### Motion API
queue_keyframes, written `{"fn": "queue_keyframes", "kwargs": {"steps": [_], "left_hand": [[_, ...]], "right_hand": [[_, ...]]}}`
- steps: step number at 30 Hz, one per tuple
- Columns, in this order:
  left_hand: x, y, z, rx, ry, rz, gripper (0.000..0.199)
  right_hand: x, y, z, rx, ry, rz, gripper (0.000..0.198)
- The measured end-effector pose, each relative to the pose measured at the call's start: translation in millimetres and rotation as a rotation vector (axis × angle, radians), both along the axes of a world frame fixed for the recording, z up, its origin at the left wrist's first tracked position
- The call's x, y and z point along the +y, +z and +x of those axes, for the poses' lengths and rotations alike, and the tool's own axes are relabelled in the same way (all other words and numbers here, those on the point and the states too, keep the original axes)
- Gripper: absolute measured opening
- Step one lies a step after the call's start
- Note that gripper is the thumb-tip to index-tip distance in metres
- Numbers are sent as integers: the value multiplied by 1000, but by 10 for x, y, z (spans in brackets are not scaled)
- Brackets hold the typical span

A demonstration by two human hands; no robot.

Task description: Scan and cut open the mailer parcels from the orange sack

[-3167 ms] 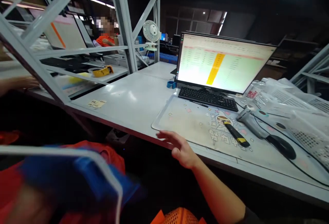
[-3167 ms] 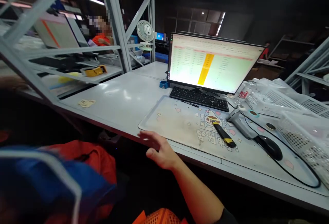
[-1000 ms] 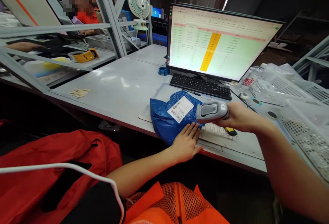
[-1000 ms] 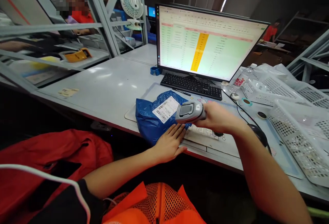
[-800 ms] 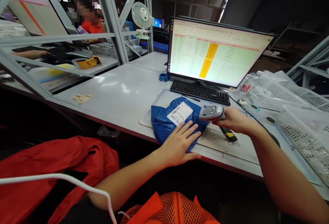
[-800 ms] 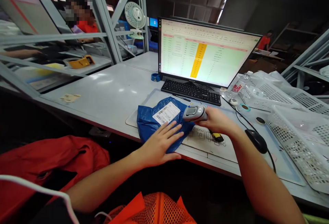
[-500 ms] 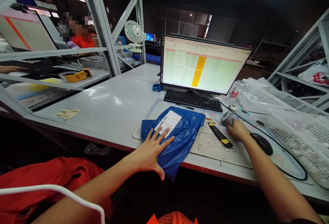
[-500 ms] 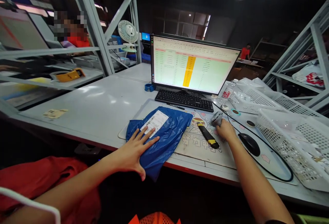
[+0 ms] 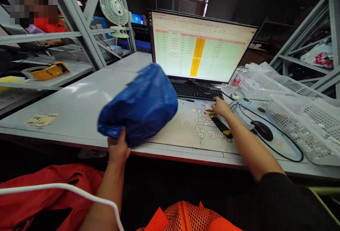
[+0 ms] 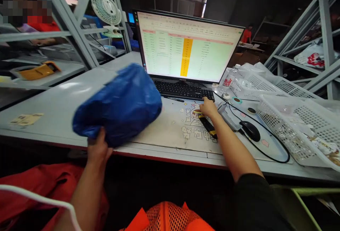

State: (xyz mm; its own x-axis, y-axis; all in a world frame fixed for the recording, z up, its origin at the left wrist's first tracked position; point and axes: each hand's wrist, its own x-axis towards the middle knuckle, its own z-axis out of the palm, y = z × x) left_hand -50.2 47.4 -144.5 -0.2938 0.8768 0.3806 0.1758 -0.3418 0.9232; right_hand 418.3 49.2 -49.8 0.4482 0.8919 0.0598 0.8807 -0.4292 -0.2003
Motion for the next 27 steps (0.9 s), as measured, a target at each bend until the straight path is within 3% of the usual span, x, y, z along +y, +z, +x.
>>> {"fn": "queue_keyframes", "kwargs": {"steps": [3, 5, 11, 20, 24, 27], "left_hand": [[19, -6, 54, -260, 123, -105, 70], [1, 28, 76, -330, 89, -185, 75], [5, 123, 54, -247, -72, -308, 82], [21, 251, 3, -150, -389, -428, 88], [-22, 333, 17, -176, -437, -407, 92], [-38, 381, 42, -199, -480, -379, 94]], "right_hand": [[257, -100, 28, 41, -49, -73, 82], [362, -135, 72, 61, -68, -106, 91], [480, -138, 100, 65, -63, -155, 73], [708, -9, 95, 58, -25, -313, 99], [516, 71, 27, 75, 37, -278, 92], [108, 62, -72, 84, 155, -224, 87]]}}
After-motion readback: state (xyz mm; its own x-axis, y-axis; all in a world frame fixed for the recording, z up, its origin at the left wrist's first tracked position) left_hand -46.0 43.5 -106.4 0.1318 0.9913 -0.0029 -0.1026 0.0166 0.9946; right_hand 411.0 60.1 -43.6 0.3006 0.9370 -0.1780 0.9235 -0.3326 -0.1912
